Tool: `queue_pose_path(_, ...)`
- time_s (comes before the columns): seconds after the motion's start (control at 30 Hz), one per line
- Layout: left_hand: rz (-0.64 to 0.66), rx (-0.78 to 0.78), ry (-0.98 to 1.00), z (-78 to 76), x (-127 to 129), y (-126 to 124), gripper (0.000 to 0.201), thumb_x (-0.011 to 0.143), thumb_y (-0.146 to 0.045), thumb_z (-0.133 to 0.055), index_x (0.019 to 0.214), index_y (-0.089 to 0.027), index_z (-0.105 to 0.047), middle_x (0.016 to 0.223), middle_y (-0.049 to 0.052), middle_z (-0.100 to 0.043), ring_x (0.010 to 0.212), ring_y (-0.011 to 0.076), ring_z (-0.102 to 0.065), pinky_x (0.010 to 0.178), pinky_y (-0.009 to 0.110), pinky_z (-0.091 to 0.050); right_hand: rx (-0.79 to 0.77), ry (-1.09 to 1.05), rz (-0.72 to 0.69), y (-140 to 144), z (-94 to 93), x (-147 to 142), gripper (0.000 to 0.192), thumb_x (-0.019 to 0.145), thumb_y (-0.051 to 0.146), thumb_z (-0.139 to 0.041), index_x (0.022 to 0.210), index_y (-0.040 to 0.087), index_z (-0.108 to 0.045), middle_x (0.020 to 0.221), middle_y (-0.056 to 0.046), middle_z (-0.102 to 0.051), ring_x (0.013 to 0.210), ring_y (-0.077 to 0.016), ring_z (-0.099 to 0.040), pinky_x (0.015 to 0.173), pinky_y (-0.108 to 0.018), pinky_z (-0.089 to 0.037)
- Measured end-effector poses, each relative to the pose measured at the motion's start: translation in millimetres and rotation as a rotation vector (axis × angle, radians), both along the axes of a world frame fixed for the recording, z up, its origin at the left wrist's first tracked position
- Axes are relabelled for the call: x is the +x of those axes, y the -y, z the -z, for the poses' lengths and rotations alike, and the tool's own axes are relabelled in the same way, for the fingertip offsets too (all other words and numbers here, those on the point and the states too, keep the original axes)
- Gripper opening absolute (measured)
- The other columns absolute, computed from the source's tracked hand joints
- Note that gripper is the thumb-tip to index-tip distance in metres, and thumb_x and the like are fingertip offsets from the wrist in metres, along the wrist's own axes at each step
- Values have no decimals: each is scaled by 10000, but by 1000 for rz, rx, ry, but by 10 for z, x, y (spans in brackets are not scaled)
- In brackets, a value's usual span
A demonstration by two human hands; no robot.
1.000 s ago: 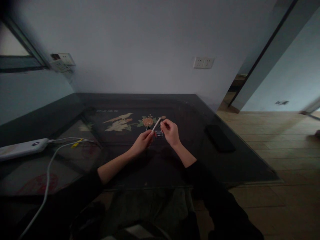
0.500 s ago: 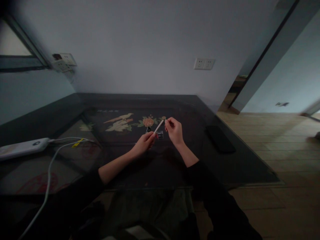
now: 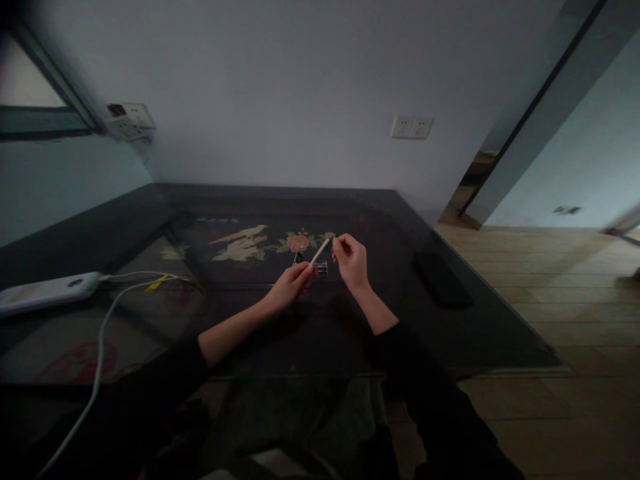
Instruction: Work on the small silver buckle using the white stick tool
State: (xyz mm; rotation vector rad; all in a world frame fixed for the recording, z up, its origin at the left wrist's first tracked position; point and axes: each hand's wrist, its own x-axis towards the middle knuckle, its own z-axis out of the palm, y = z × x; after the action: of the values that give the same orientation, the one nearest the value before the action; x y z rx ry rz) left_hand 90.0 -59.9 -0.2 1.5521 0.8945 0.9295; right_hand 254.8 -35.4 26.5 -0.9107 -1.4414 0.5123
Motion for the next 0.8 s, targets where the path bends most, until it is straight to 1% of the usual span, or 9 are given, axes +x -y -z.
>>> queue_pose_path(0.1,4,-16,24,-10,-3,12,280,934,-415,-409,863,-166,-513,538,-85,-329,416,58,-287,400,162,-229,-23,11,-11,1,14,-12,329,862,447,-559,640,210,-505,522,35,-493,479,-105,-463,485,-244,-374)
queue_pose_path(0.2,-20,-19,38,-31,-13,10,277,933,-416,-421,860,-165,-515,538,-84,-328,415,56,-288,401,161,-228,-43,40,-38,36,70,-90,341,864,440,-553,621,210,-488,525,35,-487,484,-105,-458,491,-246,-370)
queue_pose_path(0.37,-28,-44,82,-28,-13,-10,301,926,-457,-440,862,-172,-509,534,-88,-312,400,55,-271,392,169,-204,-54,47,-42,85,123,-182,342,863,440,-551,617,213,-480,531,38,-472,483,-104,-438,491,-250,-350)
queue_pose_path(0.63,22,-41,64,15,-6,6,283,933,-431,-417,859,-171,-500,524,-89,-318,403,59,-270,387,166,-206,-9,19,0,6,21,-22,291,865,382,-545,633,211,-506,519,35,-494,484,-108,-465,495,-251,-372)
queue_pose_path(0.8,-5,-32,45,2,2,8,295,931,-442,-424,852,-170,-509,529,-86,-322,410,58,-284,399,166,-217,-24,55,-21,9,31,-22,320,862,407,-553,615,211,-497,519,34,-497,490,-109,-469,500,-250,-378)
